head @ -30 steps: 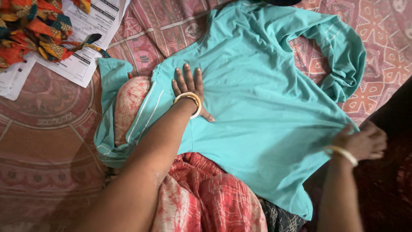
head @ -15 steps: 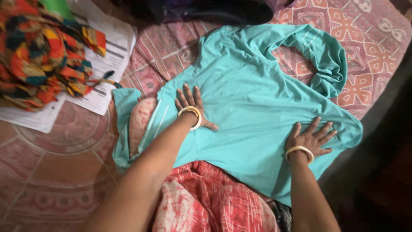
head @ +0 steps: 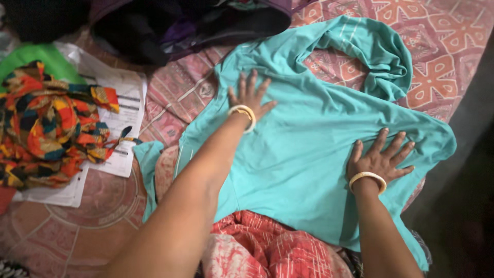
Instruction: The person smooths out a turquoise long-sleeved shirt on a patterned bedspread, folds it into a narrow rectangle, and then rolls it into a compact bundle.
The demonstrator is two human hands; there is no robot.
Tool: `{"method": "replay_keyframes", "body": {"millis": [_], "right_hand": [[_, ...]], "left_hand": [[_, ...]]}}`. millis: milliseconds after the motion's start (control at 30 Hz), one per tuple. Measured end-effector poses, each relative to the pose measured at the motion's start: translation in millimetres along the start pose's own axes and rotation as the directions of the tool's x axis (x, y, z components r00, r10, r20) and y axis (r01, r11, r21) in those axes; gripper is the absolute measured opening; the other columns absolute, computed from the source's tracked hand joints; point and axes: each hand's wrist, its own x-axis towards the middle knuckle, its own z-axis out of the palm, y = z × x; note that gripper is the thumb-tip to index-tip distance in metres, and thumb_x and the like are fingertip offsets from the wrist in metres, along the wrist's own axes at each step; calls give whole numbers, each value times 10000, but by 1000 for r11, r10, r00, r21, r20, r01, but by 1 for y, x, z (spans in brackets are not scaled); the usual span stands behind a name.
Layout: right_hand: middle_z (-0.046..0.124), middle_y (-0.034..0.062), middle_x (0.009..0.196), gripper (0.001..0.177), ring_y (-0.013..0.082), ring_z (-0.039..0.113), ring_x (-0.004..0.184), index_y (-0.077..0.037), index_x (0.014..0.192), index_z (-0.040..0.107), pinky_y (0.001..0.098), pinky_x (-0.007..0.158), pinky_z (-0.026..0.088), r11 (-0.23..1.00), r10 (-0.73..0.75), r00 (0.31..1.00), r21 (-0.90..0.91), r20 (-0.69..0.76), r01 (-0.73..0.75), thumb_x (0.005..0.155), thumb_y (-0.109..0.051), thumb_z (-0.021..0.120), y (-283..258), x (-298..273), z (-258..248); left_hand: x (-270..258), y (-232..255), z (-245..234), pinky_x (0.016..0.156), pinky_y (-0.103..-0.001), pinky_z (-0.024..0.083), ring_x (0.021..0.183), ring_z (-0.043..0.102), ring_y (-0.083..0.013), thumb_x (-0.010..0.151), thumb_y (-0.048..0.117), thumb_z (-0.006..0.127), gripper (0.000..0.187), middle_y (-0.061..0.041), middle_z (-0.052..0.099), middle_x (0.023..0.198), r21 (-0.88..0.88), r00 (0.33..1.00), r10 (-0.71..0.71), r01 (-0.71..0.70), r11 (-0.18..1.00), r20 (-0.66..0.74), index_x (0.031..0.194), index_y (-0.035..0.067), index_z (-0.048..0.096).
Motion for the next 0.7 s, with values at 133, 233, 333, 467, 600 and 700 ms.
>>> {"method": "replay_keyframes", "body": {"millis": [133, 233, 333, 467, 600, 700], "right_hand": [[104, 162, 1748, 764, 414, -16, 1590, -152, 1662, 300, 787, 1153, 56, 1000, -9, 1000, 25, 8, 9, 1014, -512, 483, -1, -1, -3], [99, 162, 1747, 766, 412, -16, 1590, -161, 1663, 296, 787, 1155, 45, 999, -6, 1000, 32, 20, 5, 1011, -513, 489, -2, 0, -4], [94, 158, 1748, 759, 409, -18, 1592, -179, 1665, 296, 786, 1158, 40, 999, -6, 1000, 38, 26, 5, 1011, -511, 492, -1, 2, -3], [89, 154, 1746, 746, 400, -24, 1591, -206, 1668, 292, 786, 1156, 34, 999, -9, 1000, 32, 26, 8, 1015, -513, 484, 0, 2, -3], [90, 148, 1745, 739, 395, -28, 1595, -214, 1659, 293, 783, 1159, 36, 999, 2, 999, 44, 49, -4, 1008, -511, 477, -2, 0, -6], [89, 147, 1740, 745, 395, -26, 1592, -210, 1658, 283, 783, 1154, 37, 999, -14, 1000, 51, 18, 13, 1008, -527, 463, 1, 1, -4]], "left_hand": [[29, -20, -37, 1222, -709, 5, 1569, -178, -391, 880, 781, 525, 908, 64, -126, 1733, -28, 993, -109, 110, 993, 49, 1634, 478, 119], [38, -23, -53, 1226, -683, -11, 1567, -185, -384, 846, 794, 551, 970, 79, -135, 1728, -10, 979, -167, 169, 985, 120, 1625, 479, 65], [42, -21, -62, 1218, -695, -9, 1564, -195, -365, 814, 805, 580, 1058, 95, -126, 1726, -54, 975, -194, 201, 978, 104, 1627, 446, 4], [54, -24, -66, 1219, -703, 24, 1581, -175, -374, 862, 789, 537, 1007, 106, -111, 1731, -31, 965, -212, 219, 975, 157, 1627, 452, -25], [24, -38, -62, 1203, -705, 48, 1579, -107, -371, 906, 710, 550, 981, 9, -112, 1731, 131, 992, -68, 54, 990, 103, 1645, 380, -5], [-44, -49, -46, 1188, -699, 56, 1570, -81, -357, 909, 692, 546, 943, -52, -113, 1722, 281, 983, 138, -168, 945, 123, 1630, 369, 31]]}}
